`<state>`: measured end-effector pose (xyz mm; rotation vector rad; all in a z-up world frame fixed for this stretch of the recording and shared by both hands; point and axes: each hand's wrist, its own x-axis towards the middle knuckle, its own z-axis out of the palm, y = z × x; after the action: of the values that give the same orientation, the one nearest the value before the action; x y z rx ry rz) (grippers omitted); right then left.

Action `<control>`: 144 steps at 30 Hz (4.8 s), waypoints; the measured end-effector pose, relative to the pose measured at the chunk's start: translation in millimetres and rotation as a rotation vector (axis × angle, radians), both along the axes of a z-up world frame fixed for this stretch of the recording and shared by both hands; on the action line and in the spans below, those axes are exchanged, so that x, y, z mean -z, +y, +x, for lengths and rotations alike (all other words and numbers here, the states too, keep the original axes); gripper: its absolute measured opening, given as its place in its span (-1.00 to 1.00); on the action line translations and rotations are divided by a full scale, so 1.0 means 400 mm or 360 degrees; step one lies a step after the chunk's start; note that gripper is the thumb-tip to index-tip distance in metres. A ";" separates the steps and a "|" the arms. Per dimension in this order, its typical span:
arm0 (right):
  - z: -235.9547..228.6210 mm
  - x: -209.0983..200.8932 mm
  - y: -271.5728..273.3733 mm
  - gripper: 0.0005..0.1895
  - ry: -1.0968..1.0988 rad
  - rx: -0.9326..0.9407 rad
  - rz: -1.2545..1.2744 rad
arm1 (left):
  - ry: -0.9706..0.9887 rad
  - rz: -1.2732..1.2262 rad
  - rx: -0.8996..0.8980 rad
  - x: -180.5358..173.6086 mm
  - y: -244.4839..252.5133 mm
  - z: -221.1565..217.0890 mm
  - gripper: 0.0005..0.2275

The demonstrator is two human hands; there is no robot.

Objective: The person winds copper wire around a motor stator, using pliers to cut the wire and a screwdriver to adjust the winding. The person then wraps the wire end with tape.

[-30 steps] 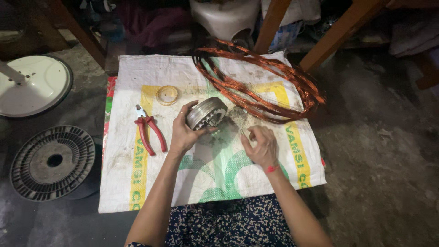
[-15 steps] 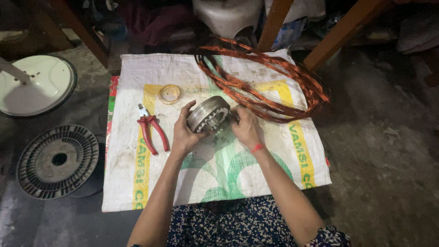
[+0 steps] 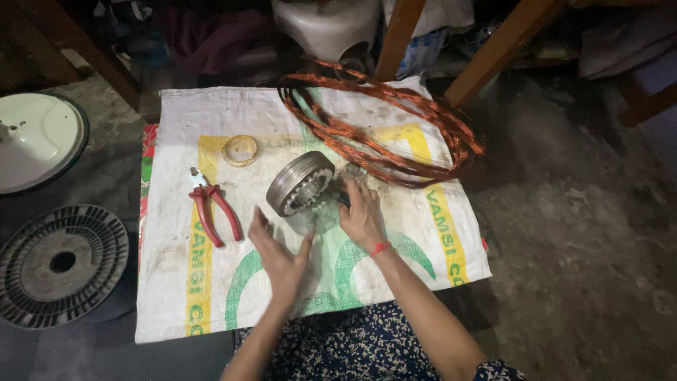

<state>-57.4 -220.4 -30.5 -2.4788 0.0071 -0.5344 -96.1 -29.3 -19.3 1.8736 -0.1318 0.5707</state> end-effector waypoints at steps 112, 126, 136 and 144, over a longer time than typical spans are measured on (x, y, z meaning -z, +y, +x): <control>-0.151 0.015 -0.167 -0.54 0.0112 -0.0911 0.0040 | 0.1544 -0.1262 0.0690 0.099 -0.551 0.373 -0.34; -0.201 -0.017 -0.206 -0.63 0.0135 -0.0412 0.0739 | 0.0189 0.0304 0.0544 0.005 -0.135 -0.017 -0.57; -0.161 -0.065 -0.120 -0.66 0.0084 -0.0247 0.0299 | 0.0277 0.0624 0.0569 0.013 -0.135 0.006 -0.33; -0.187 -0.047 -0.129 -0.77 -0.0035 -0.0165 0.0542 | 0.0149 0.0636 0.0453 0.036 -0.153 0.005 -0.62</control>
<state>-132.1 -271.9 -11.6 -2.1287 -0.0357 -0.4731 -94.0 -90.7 -33.7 2.2127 -0.4712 0.2710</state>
